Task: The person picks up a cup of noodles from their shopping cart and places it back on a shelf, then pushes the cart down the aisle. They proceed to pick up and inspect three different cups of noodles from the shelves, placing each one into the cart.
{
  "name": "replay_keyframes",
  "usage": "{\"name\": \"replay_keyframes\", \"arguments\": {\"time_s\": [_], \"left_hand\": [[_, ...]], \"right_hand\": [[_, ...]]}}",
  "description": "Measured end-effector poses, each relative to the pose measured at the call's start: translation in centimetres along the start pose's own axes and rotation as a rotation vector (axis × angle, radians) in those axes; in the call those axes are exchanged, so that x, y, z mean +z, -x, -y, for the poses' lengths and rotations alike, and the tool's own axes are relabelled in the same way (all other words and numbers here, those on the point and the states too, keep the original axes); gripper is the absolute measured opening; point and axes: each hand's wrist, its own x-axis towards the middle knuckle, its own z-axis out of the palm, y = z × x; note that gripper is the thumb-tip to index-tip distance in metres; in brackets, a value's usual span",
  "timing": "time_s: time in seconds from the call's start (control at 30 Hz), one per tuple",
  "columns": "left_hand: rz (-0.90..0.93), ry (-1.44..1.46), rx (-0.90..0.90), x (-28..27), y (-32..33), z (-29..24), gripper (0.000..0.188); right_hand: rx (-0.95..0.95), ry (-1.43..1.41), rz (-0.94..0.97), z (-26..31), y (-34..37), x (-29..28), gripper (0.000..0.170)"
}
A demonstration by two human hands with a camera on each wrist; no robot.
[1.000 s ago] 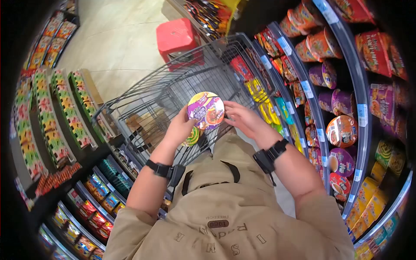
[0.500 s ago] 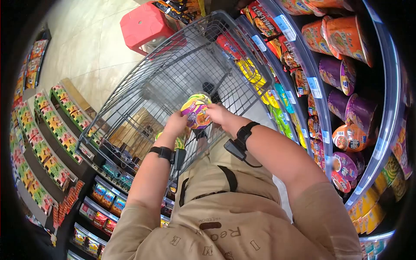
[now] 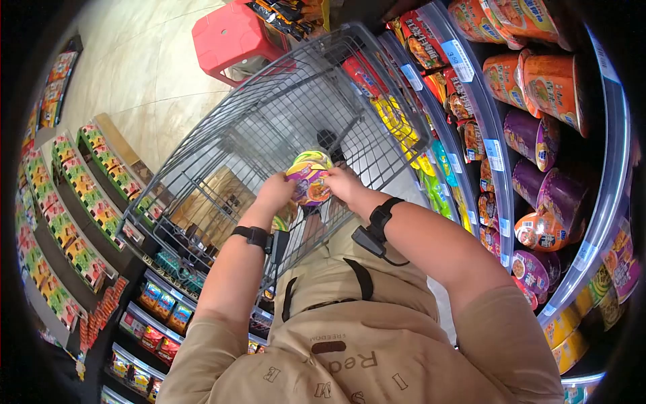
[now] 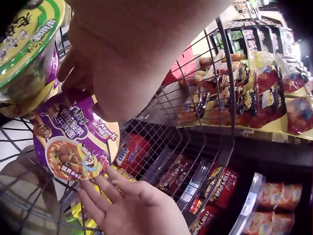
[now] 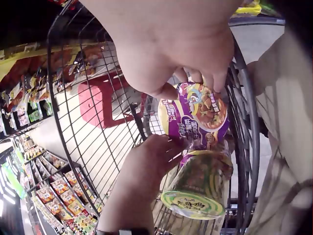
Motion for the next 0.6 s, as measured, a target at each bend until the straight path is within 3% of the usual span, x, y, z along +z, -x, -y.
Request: {"name": "replay_keyframes", "arguments": {"time_s": [0.07, 0.17, 0.3, 0.4, 0.43, 0.5, 0.6], "left_hand": [[-0.014, -0.034, 0.031, -0.1, 0.3, -0.2, 0.042], [-0.050, -0.115, 0.123, -0.2, 0.7, -0.2, 0.041], [-0.102, -0.253, 0.212, -0.6, 2.2, -0.7, 0.041], [-0.171, -0.189, 0.263, -1.7, 4.3, -0.6, 0.054], [-0.187, -0.185, 0.266, -2.2, 5.3, -0.4, 0.054], [-0.274, -0.071, 0.329, -3.2, 7.6, 0.3, 0.056], [-0.386, 0.009, 0.473, -5.3, 11.9, 2.4, 0.049]], "right_hand": [[-0.087, 0.122, -0.146, 0.2, 0.7, 0.4, 0.051], [-0.056, 0.042, -0.060, -0.6, -0.7, 0.0, 0.046], [-0.032, 0.001, -0.128, -0.9, -0.7, 0.0, 0.043], [-0.105, -0.086, -0.136, -0.6, 0.3, -0.4, 0.046], [-0.040, -0.128, -0.117, -0.3, 0.6, -0.6, 0.047], [-0.189, -0.162, -0.095, -0.4, 1.1, -0.9, 0.052], [-0.221, -0.297, -0.003, 1.6, 5.6, -0.9, 0.057]]}}
